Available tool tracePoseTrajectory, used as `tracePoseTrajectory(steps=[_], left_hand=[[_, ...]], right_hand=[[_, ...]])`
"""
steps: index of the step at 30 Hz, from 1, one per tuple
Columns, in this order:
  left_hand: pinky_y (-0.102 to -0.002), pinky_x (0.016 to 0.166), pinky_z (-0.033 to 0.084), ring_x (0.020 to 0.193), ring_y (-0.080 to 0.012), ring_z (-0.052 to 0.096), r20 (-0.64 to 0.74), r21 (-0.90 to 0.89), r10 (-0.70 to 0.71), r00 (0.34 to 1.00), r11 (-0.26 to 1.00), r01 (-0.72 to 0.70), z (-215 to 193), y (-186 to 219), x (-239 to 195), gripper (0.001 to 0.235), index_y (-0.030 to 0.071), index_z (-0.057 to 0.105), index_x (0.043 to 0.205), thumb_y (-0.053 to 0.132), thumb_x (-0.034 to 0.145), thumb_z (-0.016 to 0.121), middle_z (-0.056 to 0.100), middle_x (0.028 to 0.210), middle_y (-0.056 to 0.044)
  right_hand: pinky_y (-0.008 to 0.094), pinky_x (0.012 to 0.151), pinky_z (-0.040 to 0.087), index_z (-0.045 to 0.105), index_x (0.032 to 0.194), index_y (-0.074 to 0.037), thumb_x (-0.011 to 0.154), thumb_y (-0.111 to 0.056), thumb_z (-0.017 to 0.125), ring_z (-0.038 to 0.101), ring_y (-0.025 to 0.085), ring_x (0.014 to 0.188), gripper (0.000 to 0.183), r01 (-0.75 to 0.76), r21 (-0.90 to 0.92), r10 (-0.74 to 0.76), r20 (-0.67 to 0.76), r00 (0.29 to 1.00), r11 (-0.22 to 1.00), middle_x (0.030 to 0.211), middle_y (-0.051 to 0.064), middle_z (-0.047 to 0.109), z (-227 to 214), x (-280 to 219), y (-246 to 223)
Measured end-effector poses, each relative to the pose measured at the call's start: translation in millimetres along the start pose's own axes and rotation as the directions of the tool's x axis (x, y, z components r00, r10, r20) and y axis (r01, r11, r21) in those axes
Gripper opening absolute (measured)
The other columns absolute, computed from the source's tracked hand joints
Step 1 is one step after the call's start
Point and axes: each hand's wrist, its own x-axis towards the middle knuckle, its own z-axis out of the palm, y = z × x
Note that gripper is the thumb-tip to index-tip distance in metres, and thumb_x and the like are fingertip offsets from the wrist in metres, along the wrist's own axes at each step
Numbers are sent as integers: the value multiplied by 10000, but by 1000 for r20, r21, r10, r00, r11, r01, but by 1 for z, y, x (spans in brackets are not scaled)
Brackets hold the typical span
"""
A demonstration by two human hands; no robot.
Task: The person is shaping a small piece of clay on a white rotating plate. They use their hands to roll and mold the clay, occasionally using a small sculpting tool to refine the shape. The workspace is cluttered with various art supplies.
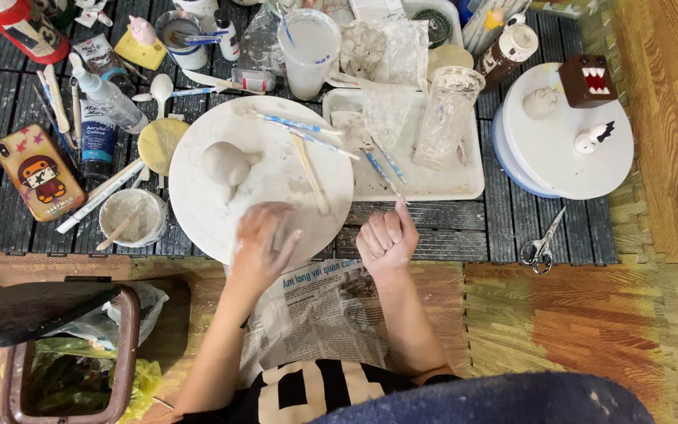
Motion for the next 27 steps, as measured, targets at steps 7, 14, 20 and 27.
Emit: tracePoseTrajectory(steps=[7, 14, 20, 27], left_hand=[[-465, 833, 430, 1059, -322, 582, -34, 200, 41, 999, 979, -33, 11, 21, 10, 488, 45, 642, 1147, 332, 777, 781, 665, 1121, -127], [-428, 729, 564, 865, -319, 681, -98, 213, -166, 981, 960, 184, 45, 28, 15, 337, 74, 616, 1204, 252, 943, 733, 674, 958, -131], [-490, 632, 567, 702, -413, 704, -57, 112, -414, 909, 902, 418, 61, 20, 41, 376, 38, 524, 1235, 226, 940, 660, 713, 842, -231], [-458, 689, 571, 769, -369, 733, -26, -139, -372, 928, 920, 365, 40, 25, 44, 234, 54, 560, 1103, 238, 990, 650, 732, 905, -183]], right_hand=[[240, 366, 201, 548, 758, -182, 1053, -373, 317, 310, 109, 464, 421, -94, -399, -65, -367, 928, 912, 739, 8, 537, 10, 21, 10], [313, 482, 312, 375, 592, -167, 1107, -387, 427, 350, 158, 532, 562, 28, -396, -80, -116, 990, 918, 590, 0, 387, -8, 1, 46], [288, 412, 300, 298, 516, -200, 1102, -478, 418, 311, 134, 403, 660, -84, -384, 32, -138, 990, 920, 468, -32, 321, -20, -12, 65], [292, 496, 370, 375, 605, -158, 1136, -545, 350, 406, 150, 523, 657, -63, -316, 67, 2, 998, 947, 567, -18, 388, -3, -14, 66]])
